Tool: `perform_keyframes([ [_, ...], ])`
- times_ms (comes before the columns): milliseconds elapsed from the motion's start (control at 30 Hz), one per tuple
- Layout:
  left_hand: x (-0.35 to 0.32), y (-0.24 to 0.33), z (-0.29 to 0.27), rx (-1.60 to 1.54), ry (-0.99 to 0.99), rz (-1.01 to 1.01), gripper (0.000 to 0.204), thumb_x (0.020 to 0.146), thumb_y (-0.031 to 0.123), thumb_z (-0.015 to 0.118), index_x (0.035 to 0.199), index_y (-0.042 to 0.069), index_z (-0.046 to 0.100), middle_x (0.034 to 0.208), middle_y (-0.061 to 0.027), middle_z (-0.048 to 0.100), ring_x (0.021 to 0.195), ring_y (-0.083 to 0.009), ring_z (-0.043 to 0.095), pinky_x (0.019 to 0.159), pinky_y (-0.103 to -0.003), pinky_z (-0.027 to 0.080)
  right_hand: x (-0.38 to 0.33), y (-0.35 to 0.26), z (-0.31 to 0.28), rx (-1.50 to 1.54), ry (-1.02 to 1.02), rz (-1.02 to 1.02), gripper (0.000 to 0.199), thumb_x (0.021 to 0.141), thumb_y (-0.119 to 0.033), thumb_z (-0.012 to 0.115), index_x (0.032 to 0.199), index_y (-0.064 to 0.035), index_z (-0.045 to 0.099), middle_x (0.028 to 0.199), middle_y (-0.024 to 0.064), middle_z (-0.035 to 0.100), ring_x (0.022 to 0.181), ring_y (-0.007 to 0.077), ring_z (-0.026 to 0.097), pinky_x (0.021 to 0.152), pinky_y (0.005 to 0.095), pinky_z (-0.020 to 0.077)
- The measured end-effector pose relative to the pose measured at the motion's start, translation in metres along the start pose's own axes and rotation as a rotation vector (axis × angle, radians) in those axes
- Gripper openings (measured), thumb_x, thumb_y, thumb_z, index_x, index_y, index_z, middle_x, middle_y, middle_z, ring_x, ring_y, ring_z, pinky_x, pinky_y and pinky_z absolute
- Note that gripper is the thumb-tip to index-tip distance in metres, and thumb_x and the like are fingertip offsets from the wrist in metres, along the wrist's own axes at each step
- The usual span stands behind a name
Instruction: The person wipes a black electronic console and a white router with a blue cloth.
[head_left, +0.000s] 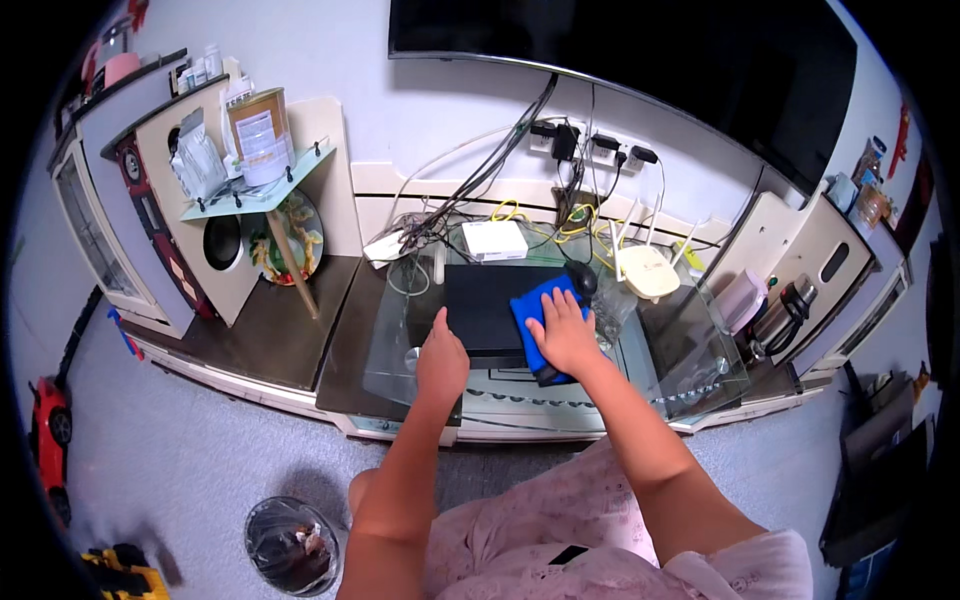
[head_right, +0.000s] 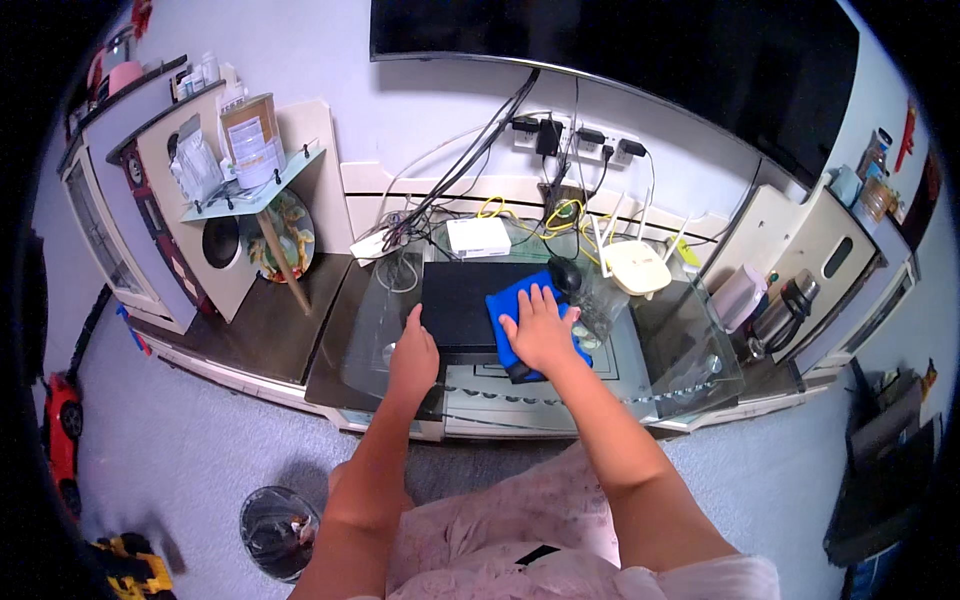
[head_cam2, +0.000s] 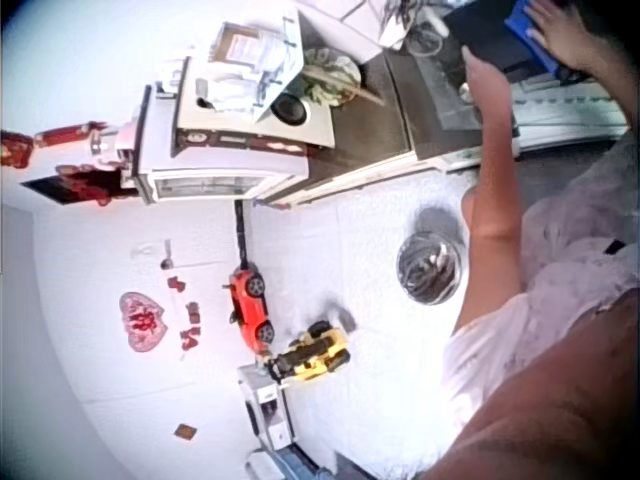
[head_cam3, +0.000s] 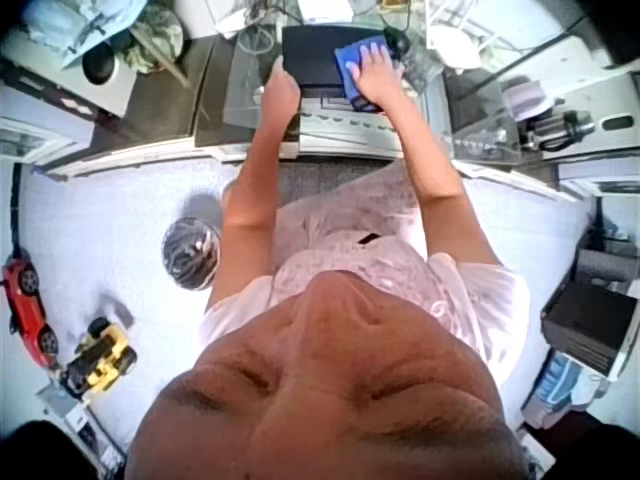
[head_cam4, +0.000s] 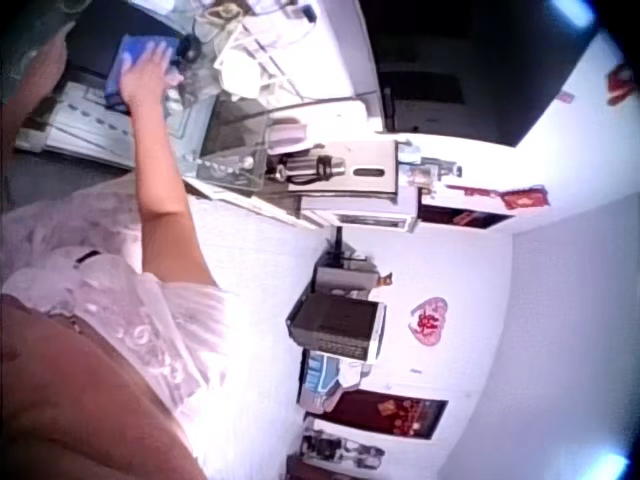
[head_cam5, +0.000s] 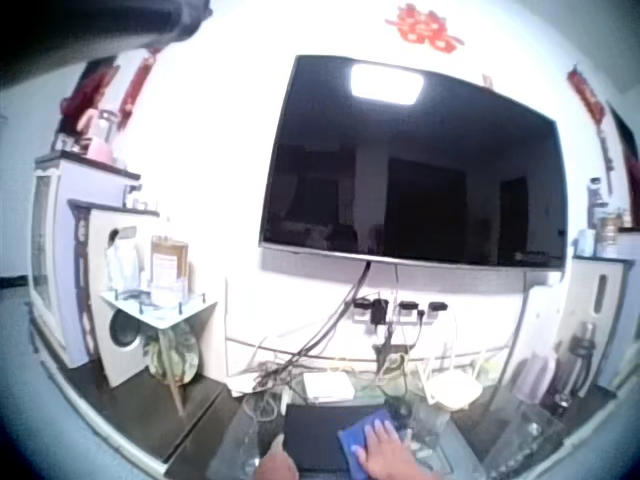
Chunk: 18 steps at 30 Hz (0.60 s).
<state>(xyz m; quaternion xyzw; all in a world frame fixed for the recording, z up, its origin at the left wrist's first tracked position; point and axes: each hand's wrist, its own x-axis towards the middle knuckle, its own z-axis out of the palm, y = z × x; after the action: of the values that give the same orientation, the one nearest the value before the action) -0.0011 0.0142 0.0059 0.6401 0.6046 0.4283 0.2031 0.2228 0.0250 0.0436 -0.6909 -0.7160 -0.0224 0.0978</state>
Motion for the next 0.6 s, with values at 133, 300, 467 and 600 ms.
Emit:
perform_keyframes([
  [133,-0.002,0.0,0.001,0.054,0.004,0.001,0.049,0.096,0.009,0.048,0.144,-0.001,0.04,0.122,-0.0261,0.062,0.109,-0.0433,0.061,0.092,-0.05,0.048,0.006,0.003,0.0,-0.021,-0.019,-0.001,0.074,0.1,-0.057,0.039,0.151,-0.0034,0.037,0.16,0.0184,0.03,0.15,0.0362,0.022,0.113,0.0693,0.0209],
  [300,0.002,0.01,0.006,0.093,-0.04,-0.023,0.05,0.095,0.008,0.049,0.143,-0.003,0.039,0.136,-0.0254,0.054,0.12,-0.0418,0.056,0.101,-0.047,0.046,0.059,0.012,0.004,0.037,0.0,0.029,0.074,0.099,-0.059,0.039,0.152,-0.0076,0.037,0.162,0.0175,0.028,0.151,0.0356,0.022,0.116,0.0629,0.0243],
  [467,0.008,0.006,0.014,0.111,-0.006,0.052,0.05,0.095,0.007,0.048,0.143,-0.004,0.038,0.147,-0.0243,0.045,0.13,-0.0395,0.05,0.109,-0.044,0.041,0.106,0.023,0.014,0.044,0.037,0.034,0.073,0.099,-0.059,0.039,0.152,-0.0079,0.038,0.16,0.0171,0.031,0.148,0.0366,0.028,0.117,0.0524,0.03],
  [600,0.009,0.004,0.016,0.116,0.014,0.056,0.05,0.095,0.008,0.049,0.143,-0.004,0.039,0.146,-0.0242,0.047,0.129,-0.04,0.051,0.109,-0.044,0.041,0.113,0.024,0.013,0.089,0.02,0.068,0.073,0.099,-0.059,0.04,0.151,-0.0072,0.04,0.16,0.0174,0.031,0.147,0.0376,0.029,0.117,0.0493,0.031],
])
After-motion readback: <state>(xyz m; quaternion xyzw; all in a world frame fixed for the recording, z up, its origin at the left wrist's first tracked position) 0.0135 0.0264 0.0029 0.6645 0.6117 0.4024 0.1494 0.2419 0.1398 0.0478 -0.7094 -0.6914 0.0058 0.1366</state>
